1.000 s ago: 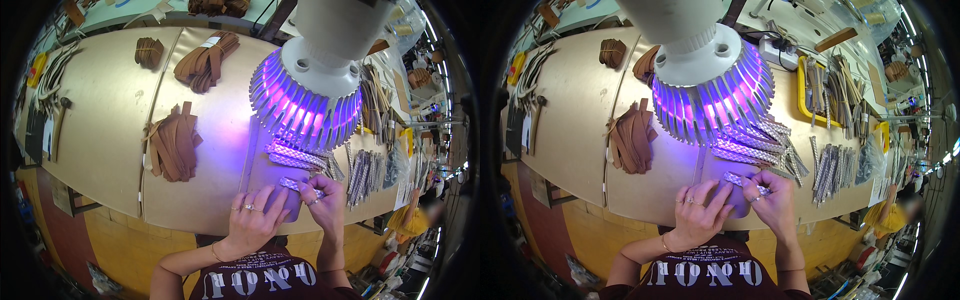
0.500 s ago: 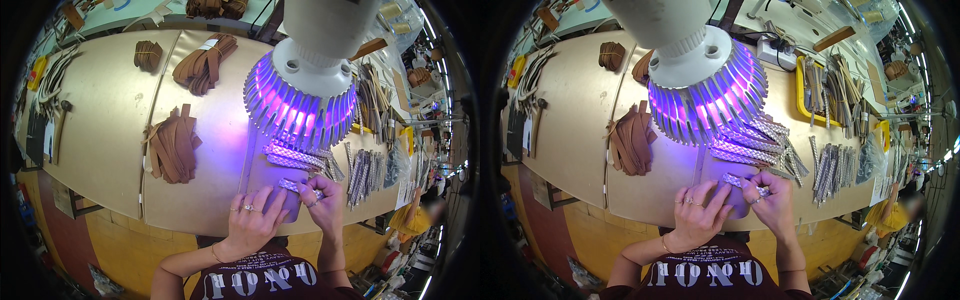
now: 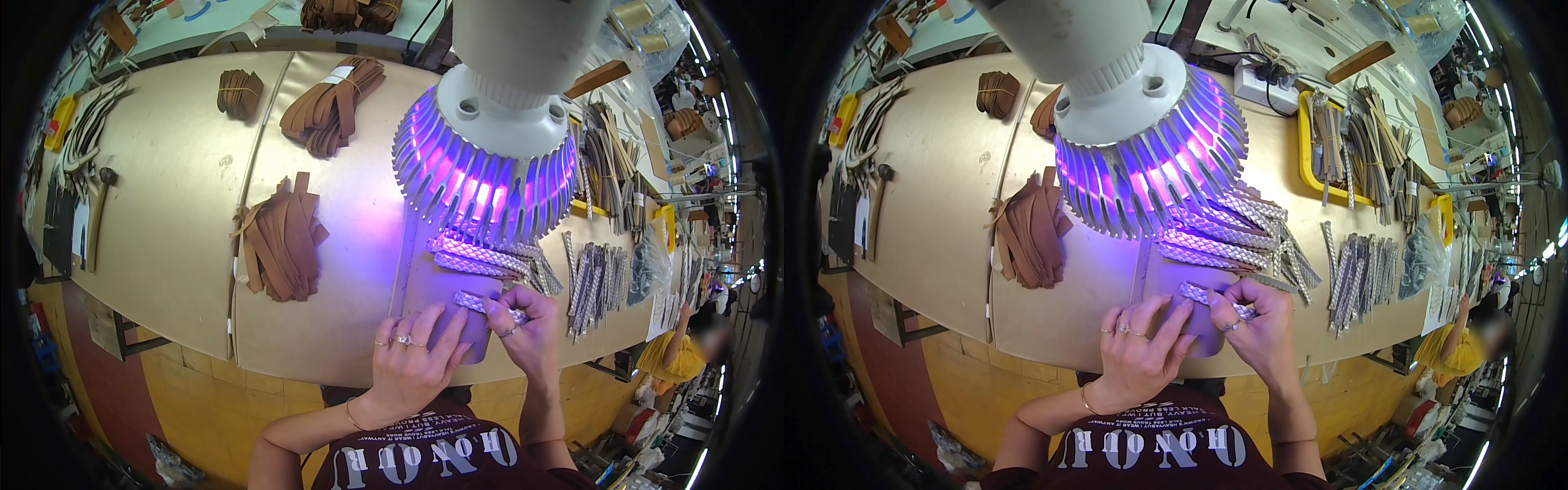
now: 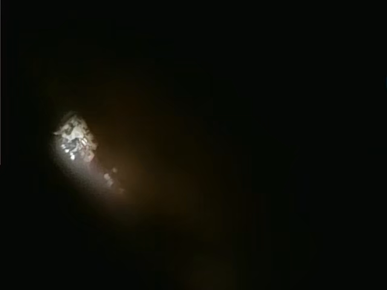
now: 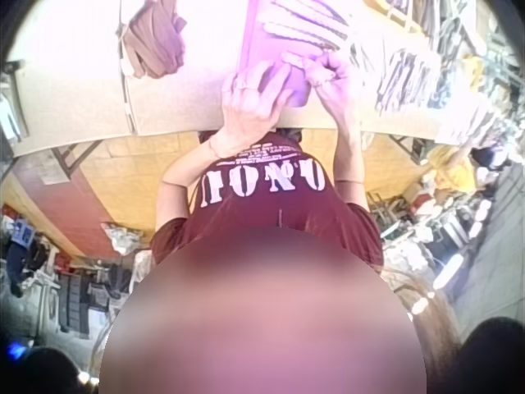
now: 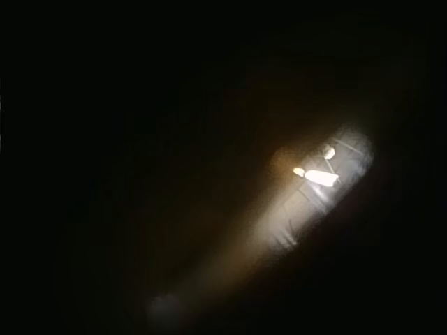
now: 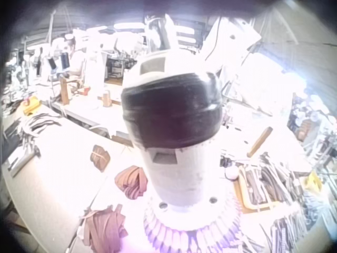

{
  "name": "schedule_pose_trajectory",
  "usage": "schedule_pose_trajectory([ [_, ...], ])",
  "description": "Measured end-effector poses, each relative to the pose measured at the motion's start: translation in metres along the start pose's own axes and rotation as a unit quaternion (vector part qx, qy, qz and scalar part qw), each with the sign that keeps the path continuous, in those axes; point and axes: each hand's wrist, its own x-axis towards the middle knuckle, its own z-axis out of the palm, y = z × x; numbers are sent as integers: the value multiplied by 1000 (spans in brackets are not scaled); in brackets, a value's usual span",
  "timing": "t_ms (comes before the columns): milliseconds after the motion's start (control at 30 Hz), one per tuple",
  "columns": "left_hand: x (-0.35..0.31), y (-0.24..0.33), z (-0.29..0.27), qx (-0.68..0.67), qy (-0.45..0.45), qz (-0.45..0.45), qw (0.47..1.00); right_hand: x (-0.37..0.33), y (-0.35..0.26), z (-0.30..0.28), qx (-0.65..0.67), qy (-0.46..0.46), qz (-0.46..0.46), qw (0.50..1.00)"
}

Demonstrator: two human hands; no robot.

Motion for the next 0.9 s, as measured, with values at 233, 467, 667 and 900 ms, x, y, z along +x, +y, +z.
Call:
schedule_pose_trajectory([
  [233, 0, -1, 1, 1, 0, 4, 1000, -1, -4, 1, -23, 7, 2, 1000],
  [467, -1, -3, 2, -4, 3, 9, 1000, 2, -9, 1, -20, 0, 18, 1000],
  [667, -1, -5, 4, -47, 2, -16, 999, 3, -13, 3, -14, -3, 19, 1000],
  [900, 4, -5, -1, -22, -49, 0, 999, 3, -10, -3, -47, -17, -6, 999],
])
